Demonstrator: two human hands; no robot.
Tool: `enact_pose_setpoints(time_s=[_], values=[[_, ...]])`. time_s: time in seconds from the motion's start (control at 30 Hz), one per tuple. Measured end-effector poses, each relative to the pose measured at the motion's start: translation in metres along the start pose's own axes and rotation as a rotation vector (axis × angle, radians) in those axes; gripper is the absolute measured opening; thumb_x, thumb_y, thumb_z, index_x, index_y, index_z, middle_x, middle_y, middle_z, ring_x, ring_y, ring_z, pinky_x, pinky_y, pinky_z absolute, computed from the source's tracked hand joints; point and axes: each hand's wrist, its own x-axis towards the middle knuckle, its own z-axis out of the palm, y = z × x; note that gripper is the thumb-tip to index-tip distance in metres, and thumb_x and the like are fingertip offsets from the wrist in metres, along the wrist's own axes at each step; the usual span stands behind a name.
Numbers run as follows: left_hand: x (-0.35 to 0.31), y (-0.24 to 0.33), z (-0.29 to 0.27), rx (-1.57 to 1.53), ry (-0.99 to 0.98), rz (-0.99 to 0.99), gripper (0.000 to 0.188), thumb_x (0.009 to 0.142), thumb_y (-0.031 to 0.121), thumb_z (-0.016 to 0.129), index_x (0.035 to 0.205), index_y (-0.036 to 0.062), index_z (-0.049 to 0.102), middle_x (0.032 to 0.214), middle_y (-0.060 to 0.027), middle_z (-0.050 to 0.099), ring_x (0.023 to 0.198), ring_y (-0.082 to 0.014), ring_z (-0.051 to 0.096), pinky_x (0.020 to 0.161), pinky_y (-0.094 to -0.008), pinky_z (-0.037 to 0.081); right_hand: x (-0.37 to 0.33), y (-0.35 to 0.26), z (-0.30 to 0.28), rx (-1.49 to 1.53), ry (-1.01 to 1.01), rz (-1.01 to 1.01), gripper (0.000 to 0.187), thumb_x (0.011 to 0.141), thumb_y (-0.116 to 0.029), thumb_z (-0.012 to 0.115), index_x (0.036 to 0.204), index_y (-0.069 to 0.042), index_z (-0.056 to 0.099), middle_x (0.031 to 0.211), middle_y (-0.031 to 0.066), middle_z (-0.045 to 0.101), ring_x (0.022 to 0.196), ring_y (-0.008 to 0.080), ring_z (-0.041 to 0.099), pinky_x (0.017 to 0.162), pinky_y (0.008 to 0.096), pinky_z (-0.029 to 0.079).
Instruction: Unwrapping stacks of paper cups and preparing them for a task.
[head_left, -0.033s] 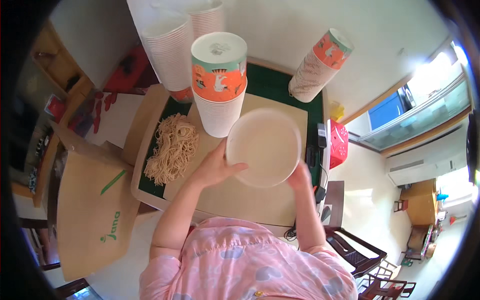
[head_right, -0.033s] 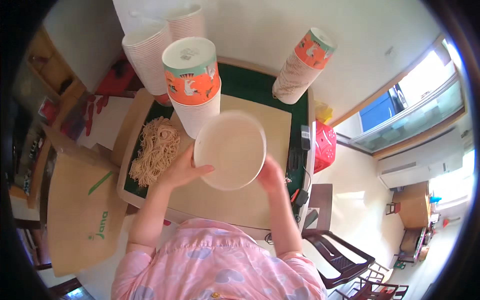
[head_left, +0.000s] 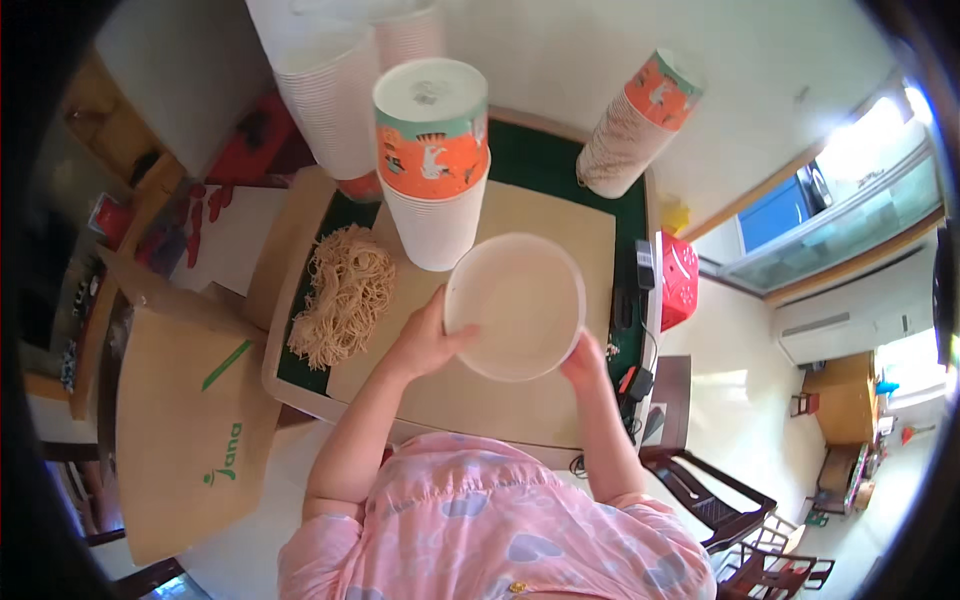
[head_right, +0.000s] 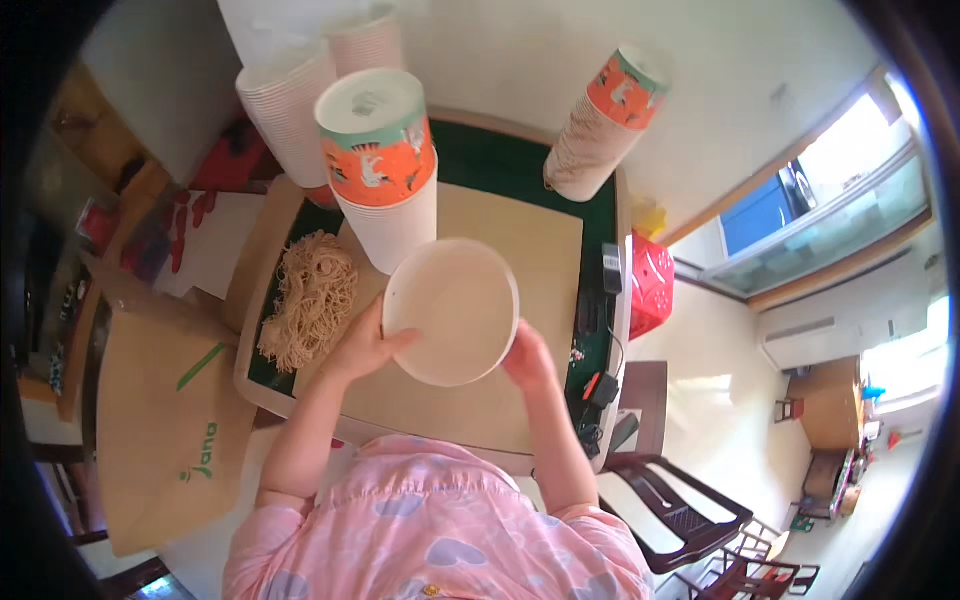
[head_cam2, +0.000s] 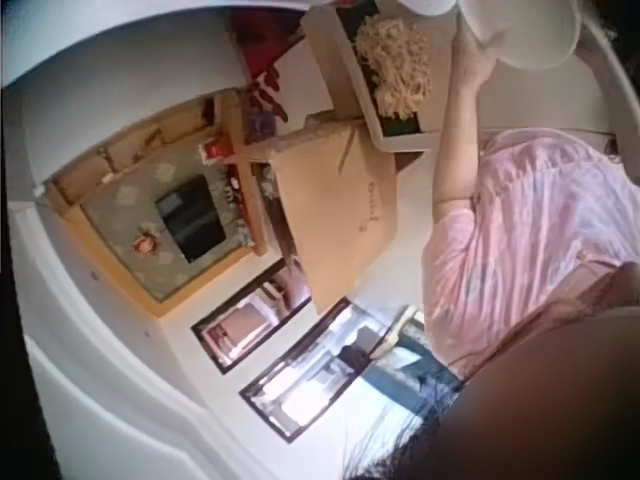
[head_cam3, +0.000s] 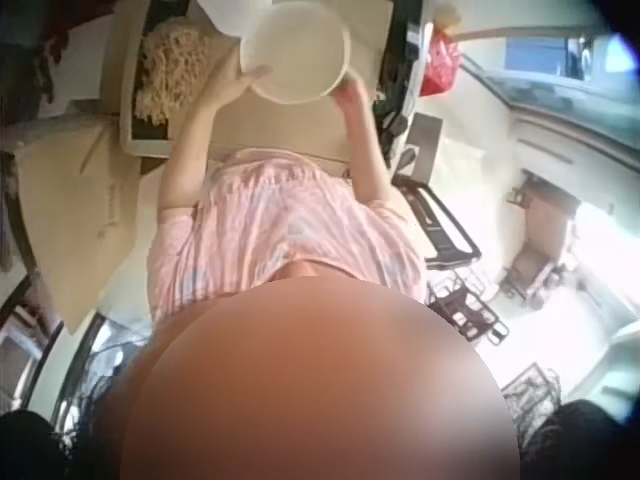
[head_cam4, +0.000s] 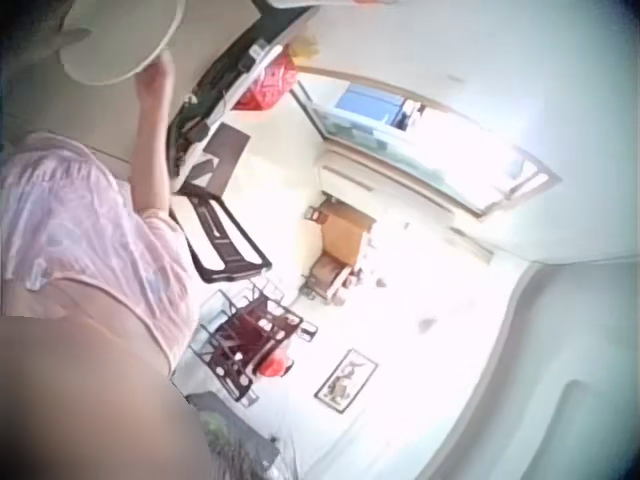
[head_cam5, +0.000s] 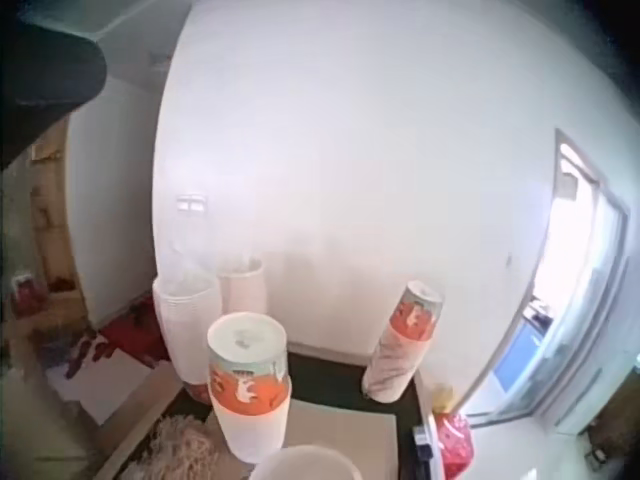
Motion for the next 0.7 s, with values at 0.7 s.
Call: enact_pose_setpoints(time_s=[0.7], values=[[-0.038,0.193,0.009,-1.245,-0.523,0.207,0.044,0.097,0.036,0.035,0.099,-0.0009,0.058,0.091,-0.0166,0.056,0.075,-0.0261,0.057,0.068,-0.0379,0.051,-0.106,-0.099,0.22,-0.241,-0.615,-0.85,0.019,0.087,-0.018,0.06,0.082,0.0,0.054,0.083,0.0154,0.056,0.073,0.0234,0.054,0.058,0.0333,0.049]])
